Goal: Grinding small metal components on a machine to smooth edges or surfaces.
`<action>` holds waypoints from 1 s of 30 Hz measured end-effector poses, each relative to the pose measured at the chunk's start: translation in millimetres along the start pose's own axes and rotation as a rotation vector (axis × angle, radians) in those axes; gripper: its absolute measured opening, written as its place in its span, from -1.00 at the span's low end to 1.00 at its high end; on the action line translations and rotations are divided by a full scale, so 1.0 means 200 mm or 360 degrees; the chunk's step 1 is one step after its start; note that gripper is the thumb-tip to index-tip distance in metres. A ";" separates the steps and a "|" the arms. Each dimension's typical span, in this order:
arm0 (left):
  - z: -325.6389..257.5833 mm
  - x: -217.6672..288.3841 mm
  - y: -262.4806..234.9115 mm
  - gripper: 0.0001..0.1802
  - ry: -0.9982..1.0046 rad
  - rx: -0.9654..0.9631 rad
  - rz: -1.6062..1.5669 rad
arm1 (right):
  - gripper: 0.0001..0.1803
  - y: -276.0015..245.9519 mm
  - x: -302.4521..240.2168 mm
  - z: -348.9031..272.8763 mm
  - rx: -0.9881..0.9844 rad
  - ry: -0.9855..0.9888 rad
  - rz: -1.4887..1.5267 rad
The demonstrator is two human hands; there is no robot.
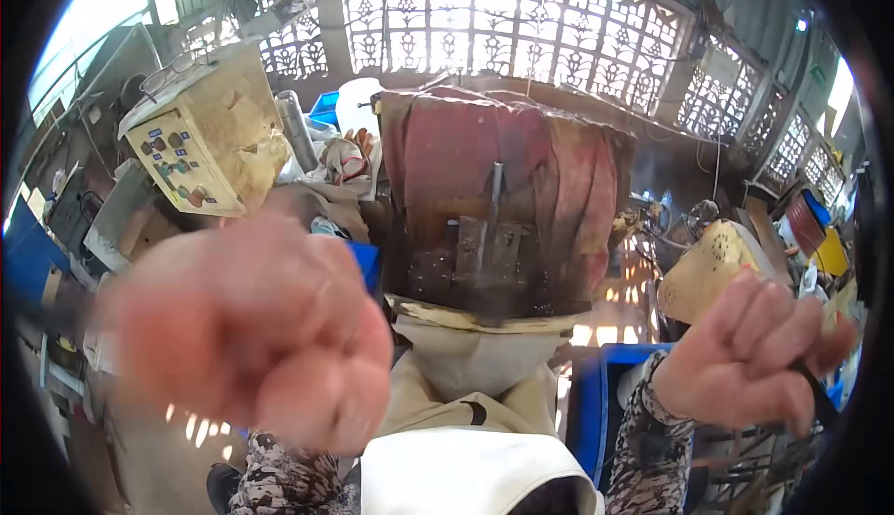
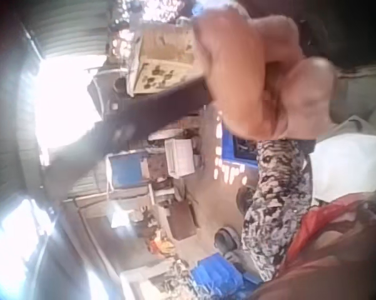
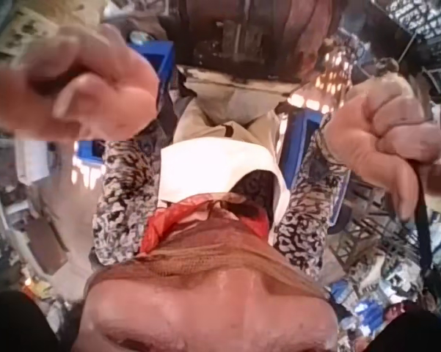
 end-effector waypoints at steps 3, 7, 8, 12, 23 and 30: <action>0.06 0.23 -0.11 -0.72 -0.0142 -0.0121 -0.0307 | -0.71 0.07 -0.11 0.03 -0.0157 -0.0103 -0.0617; 0.00 0.11 -0.21 -0.72 -0.0202 -0.0140 -0.0214 | -0.80 0.12 -0.09 -0.05 -0.0417 -0.0321 -0.1436; 0.02 0.11 -0.23 -0.71 -0.0190 -0.0167 -0.0203 | -0.81 0.06 -0.12 -0.02 -0.0458 -0.0390 -0.1660; 0.10 0.05 -0.29 -0.70 -0.0185 -0.0335 -0.0194 | -0.86 0.01 -0.15 -0.06 -0.0654 -0.0562 -0.2592; 0.24 -0.23 -0.36 -0.67 0.0295 -0.0420 -0.0030 | -0.82 -0.22 0.11 -0.03 -0.0526 -0.0984 -0.4015; 0.80 -0.06 -0.44 -0.65 0.1116 -0.0336 0.0270 | -0.80 -0.08 0.27 0.60 0.0617 -0.0968 -0.4196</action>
Point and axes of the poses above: each hand's wrist, its own z-axis towards the middle knuckle, its own y-axis out of the palm, x = y × z, the point moved 2 cm from there along z, towards the middle knuckle, and after that the axes turned 15 degrees about -z, right-handed, at the moved point
